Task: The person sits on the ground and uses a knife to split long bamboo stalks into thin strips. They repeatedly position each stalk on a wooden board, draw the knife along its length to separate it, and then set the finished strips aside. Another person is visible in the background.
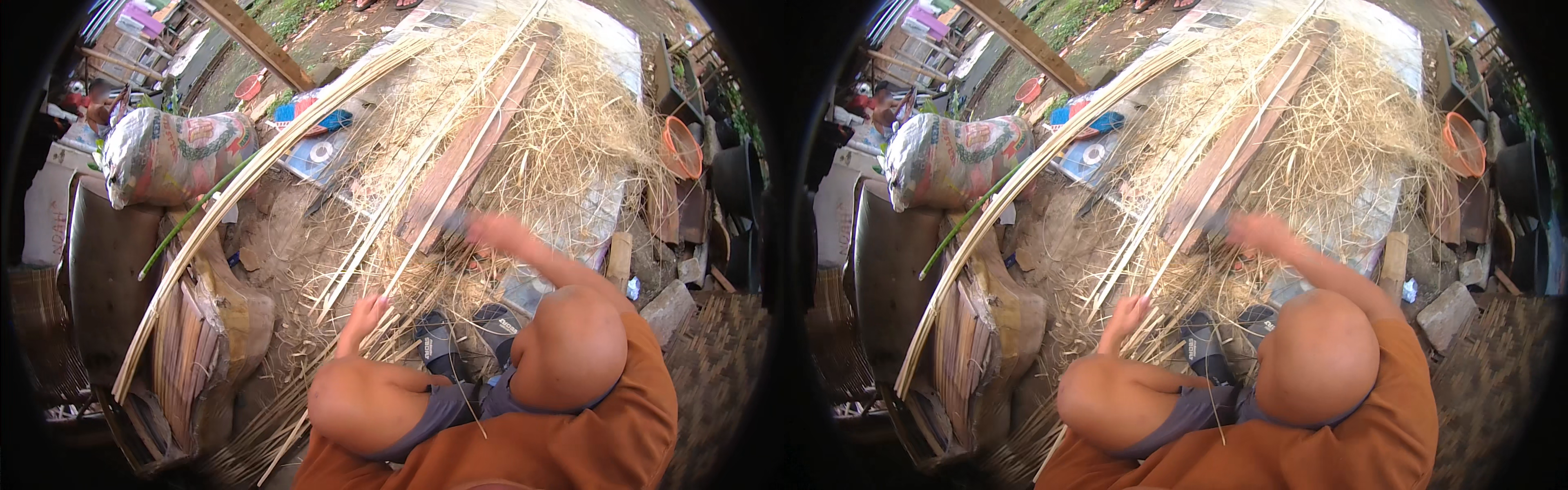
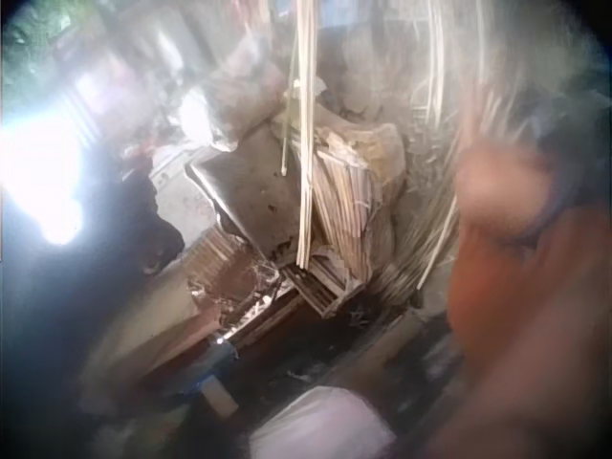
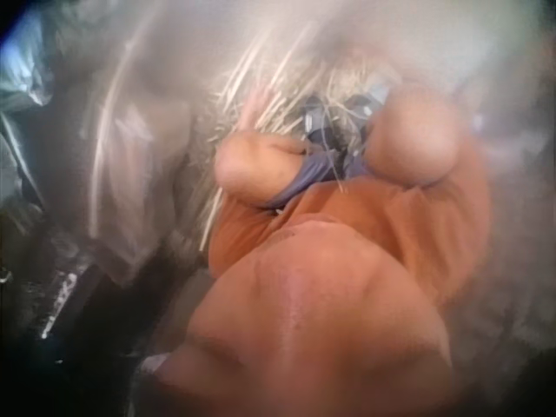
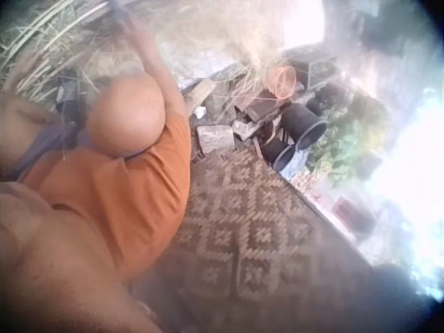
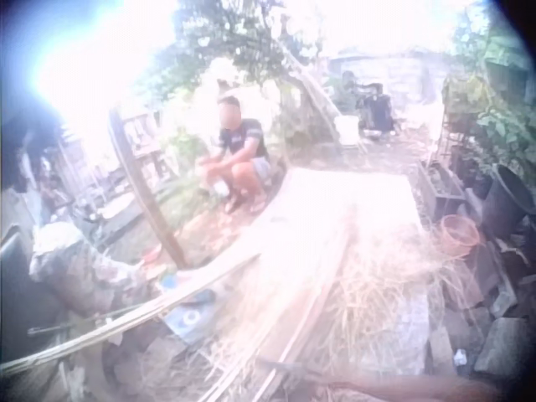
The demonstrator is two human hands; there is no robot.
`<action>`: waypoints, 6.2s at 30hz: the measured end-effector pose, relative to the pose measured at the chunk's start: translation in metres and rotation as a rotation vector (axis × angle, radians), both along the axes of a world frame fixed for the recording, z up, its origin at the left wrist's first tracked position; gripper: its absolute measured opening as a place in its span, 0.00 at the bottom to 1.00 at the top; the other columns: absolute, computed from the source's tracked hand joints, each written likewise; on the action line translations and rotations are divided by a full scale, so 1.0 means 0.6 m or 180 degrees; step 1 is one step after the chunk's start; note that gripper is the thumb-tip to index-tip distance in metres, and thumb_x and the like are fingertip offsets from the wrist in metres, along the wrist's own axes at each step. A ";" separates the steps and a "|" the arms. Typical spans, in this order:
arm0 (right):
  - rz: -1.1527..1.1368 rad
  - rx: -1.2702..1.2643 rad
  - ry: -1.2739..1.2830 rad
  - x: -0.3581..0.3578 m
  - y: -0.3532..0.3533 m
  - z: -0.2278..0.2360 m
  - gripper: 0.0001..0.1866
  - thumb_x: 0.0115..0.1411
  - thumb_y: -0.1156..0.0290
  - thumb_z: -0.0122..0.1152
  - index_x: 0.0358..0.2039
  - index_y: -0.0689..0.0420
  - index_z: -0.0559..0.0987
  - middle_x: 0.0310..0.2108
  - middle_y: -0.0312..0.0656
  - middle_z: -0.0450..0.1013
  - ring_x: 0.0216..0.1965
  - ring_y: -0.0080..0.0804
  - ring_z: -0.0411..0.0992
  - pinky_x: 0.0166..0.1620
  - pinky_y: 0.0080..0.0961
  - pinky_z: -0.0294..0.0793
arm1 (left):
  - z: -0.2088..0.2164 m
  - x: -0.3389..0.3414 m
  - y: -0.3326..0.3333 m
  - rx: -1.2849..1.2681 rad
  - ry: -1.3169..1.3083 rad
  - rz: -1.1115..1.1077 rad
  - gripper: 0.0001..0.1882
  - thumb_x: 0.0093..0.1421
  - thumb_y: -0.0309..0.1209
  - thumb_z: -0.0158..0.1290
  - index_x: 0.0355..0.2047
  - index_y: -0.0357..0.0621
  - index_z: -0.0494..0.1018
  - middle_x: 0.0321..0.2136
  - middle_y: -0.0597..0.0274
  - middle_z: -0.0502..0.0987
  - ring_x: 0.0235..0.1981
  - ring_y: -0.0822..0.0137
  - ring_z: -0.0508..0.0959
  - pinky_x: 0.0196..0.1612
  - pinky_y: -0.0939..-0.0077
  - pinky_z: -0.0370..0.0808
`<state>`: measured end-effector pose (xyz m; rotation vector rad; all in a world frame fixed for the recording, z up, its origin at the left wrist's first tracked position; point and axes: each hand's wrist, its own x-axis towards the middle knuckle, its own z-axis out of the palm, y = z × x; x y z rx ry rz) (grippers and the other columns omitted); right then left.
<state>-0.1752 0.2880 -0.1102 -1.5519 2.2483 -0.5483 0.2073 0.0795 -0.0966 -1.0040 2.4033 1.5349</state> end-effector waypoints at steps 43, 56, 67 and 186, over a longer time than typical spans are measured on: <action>-0.0803 0.0352 -0.0508 -0.024 0.001 0.038 0.25 0.68 0.42 0.45 0.56 0.43 0.72 0.30 0.49 0.77 0.32 0.45 0.78 0.37 0.42 0.79 | 0.066 -0.039 0.039 -0.0505 -0.0558 -0.0030 0.24 0.72 0.43 0.38 0.28 0.34 0.69 0.24 0.37 0.72 0.26 0.38 0.70 0.34 0.53 0.69; -0.2117 0.0155 0.0219 -0.272 -0.022 0.032 0.24 0.71 0.48 0.40 0.50 0.55 0.73 0.23 0.44 0.75 0.25 0.42 0.76 0.32 0.41 0.77 | 0.033 0.206 0.022 -0.0567 -0.1455 0.0412 0.23 0.69 0.44 0.43 0.26 0.37 0.72 0.23 0.42 0.76 0.25 0.37 0.75 0.30 0.50 0.69; -0.0219 0.0333 -0.0295 0.043 -0.002 0.015 0.25 0.69 0.44 0.44 0.61 0.39 0.68 0.31 0.44 0.78 0.36 0.40 0.79 0.39 0.40 0.79 | 0.028 -0.015 0.052 -0.2050 -0.0758 -0.0421 0.18 0.71 0.42 0.39 0.35 0.38 0.68 0.19 0.34 0.75 0.23 0.34 0.77 0.29 0.42 0.75; -0.0634 0.0304 -0.0812 0.064 0.013 0.058 0.29 0.68 0.40 0.43 0.60 0.43 0.71 0.26 0.46 0.77 0.30 0.40 0.79 0.34 0.40 0.78 | 0.008 -0.046 0.010 -0.1160 -0.0212 -0.0394 0.23 0.72 0.43 0.36 0.32 0.36 0.72 0.29 0.33 0.76 0.34 0.32 0.75 0.39 0.41 0.70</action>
